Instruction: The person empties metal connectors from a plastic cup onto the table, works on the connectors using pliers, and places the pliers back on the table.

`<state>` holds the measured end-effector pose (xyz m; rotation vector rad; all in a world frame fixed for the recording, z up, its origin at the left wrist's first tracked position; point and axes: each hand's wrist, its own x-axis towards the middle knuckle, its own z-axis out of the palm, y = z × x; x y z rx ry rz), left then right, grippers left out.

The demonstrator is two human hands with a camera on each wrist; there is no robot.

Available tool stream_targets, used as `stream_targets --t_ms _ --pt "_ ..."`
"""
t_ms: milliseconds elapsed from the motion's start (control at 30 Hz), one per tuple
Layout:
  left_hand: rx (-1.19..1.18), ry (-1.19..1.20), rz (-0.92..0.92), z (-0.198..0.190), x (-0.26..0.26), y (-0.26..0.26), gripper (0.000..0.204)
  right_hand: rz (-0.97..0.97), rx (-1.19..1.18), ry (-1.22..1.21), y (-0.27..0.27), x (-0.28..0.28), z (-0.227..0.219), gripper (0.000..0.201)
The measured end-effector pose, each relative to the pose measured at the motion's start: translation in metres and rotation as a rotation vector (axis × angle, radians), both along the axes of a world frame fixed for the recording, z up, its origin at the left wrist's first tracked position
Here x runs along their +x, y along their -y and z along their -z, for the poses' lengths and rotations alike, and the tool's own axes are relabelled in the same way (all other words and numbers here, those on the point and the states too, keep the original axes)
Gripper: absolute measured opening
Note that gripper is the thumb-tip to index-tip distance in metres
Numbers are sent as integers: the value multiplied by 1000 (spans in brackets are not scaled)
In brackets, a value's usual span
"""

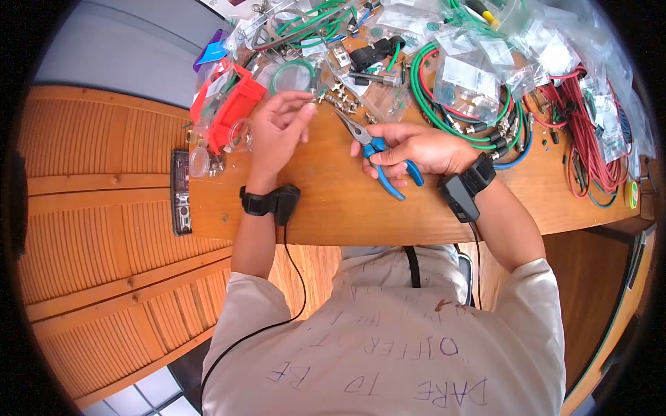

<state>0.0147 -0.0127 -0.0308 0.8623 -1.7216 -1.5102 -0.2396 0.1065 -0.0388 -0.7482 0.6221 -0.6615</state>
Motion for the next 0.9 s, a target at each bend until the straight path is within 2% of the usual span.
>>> stream_targets --t_ms 100,133,200,233,267,333,467,700,767,800,867,900 --pt "-215 209 -233 -23 19 2 18 7 2 18 1 -1 2 26" --pt "-214 214 -238 -29 29 2 18 19 8 44 1 0 4 25" --pt "-434 378 -296 -41 52 5 17 26 20 42 2 0 6 27" --pt "-467 419 -332 -37 67 11 15 40 31 36 3 0 8 28" --pt "-470 424 -329 -41 76 11 15 43 30 43 3 0 9 28" --pt "-521 680 -413 -48 92 7 13 43 48 95 4 0 12 27" --pt "-568 775 -385 -34 108 9 18 48 29 47 3 1 10 27" --pt "-591 715 -424 -52 79 0 21 20 -31 20 1 -1 7 25" --pt "-575 559 -339 -54 61 -9 20 11 -45 6 0 -1 6 26" --pt "-576 559 -336 -51 53 -12 20 -8 -66 -3 0 -1 7 30" --pt "-622 602 -162 -44 34 -17 25 -25 -86 -11 -2 -1 7 33" --pt "-622 602 -160 -40 23 -21 25 -45 -84 6 -2 -1 6 34"
